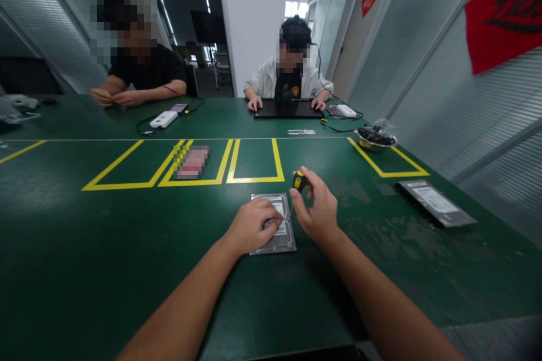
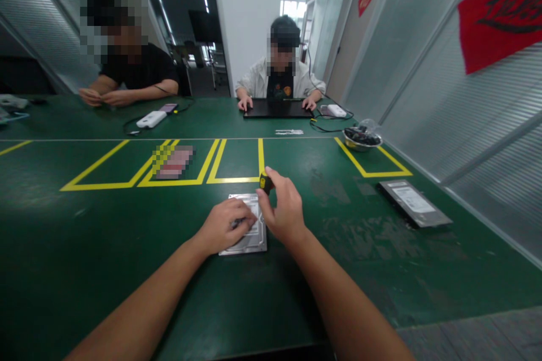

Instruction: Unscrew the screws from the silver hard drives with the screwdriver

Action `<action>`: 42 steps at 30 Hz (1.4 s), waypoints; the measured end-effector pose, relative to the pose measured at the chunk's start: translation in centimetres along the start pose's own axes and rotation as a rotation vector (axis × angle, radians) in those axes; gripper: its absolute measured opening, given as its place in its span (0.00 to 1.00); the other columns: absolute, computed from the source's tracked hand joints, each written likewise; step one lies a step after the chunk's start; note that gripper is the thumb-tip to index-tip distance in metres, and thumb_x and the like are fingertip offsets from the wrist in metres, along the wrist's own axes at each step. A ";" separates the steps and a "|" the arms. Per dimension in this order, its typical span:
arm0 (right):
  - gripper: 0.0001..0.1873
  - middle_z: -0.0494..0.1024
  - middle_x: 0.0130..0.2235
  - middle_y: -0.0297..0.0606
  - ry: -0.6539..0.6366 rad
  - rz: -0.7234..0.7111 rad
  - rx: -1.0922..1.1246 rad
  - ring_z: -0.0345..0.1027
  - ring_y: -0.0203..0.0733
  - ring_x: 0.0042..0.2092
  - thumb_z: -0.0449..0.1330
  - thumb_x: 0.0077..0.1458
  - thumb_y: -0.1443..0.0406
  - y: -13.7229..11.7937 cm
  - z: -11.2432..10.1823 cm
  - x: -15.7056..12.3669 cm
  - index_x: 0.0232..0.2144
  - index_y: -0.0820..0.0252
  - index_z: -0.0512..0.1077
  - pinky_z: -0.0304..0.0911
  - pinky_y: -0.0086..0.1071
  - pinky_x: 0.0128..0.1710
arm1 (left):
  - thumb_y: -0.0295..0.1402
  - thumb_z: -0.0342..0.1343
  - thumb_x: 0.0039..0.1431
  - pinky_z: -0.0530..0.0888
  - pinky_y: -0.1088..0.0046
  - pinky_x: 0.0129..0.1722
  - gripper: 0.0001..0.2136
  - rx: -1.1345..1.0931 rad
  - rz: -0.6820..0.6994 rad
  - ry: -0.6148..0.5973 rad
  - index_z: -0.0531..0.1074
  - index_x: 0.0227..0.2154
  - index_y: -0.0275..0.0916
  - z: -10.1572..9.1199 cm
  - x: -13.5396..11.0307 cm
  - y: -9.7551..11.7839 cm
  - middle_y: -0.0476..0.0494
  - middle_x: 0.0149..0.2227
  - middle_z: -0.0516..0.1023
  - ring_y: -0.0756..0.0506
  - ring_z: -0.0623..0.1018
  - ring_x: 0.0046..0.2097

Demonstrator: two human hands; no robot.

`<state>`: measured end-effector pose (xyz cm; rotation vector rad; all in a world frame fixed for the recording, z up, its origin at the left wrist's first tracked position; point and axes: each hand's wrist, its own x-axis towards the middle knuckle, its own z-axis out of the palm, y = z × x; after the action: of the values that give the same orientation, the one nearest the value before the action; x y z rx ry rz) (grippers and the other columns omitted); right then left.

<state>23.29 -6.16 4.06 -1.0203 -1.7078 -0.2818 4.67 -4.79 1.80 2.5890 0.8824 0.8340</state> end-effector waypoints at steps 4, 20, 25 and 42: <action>0.26 0.74 0.44 0.42 0.026 -0.031 0.023 0.69 0.41 0.40 0.61 0.55 0.64 -0.2 -0.3 0.4 0.55 0.56 0.62 0.70 0.36 0.35 | 0.27 0.55 0.57 0.69 0.66 0.44 0.06 0.000 0.006 0.002 0.77 0.33 0.40 0.0 0.0 0.1 0.46 0.35 0.78 0.45 0.74 0.40; 0.25 0.74 0.41 0.40 0.038 -0.033 -0.009 0.68 0.40 0.37 0.63 0.55 0.62 -0.3 -0.7 0.5 0.54 0.56 0.63 0.68 0.36 0.34 | 0.27 0.55 0.57 0.70 0.65 0.43 0.06 -0.002 -0.006 0.007 0.77 0.32 0.39 0.0 0.0 0.1 0.45 0.34 0.77 0.44 0.75 0.39; 0.24 0.74 0.37 0.37 0.026 -0.025 -0.006 0.68 0.39 0.35 0.62 0.56 0.64 -0.6 -0.9 0.6 0.54 0.55 0.63 0.68 0.35 0.34 | 0.27 0.55 0.57 0.69 0.65 0.44 0.06 0.000 -0.010 0.003 0.77 0.33 0.40 0.0 0.0 0.1 0.46 0.34 0.77 0.45 0.74 0.39; 0.25 0.74 0.41 0.40 0.027 -0.059 0.055 0.69 0.40 0.40 0.64 0.52 0.67 -0.4 -1.0 0.5 0.53 0.57 0.65 0.69 0.35 0.37 | 0.27 0.55 0.56 0.68 0.66 0.44 0.06 -0.004 -0.015 0.004 0.77 0.33 0.40 0.1 -0.1 -0.1 0.46 0.35 0.77 0.45 0.74 0.40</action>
<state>23.61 -6.82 5.03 -0.9233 -1.7140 -0.2832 4.67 -4.76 1.64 2.5745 0.8991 0.8360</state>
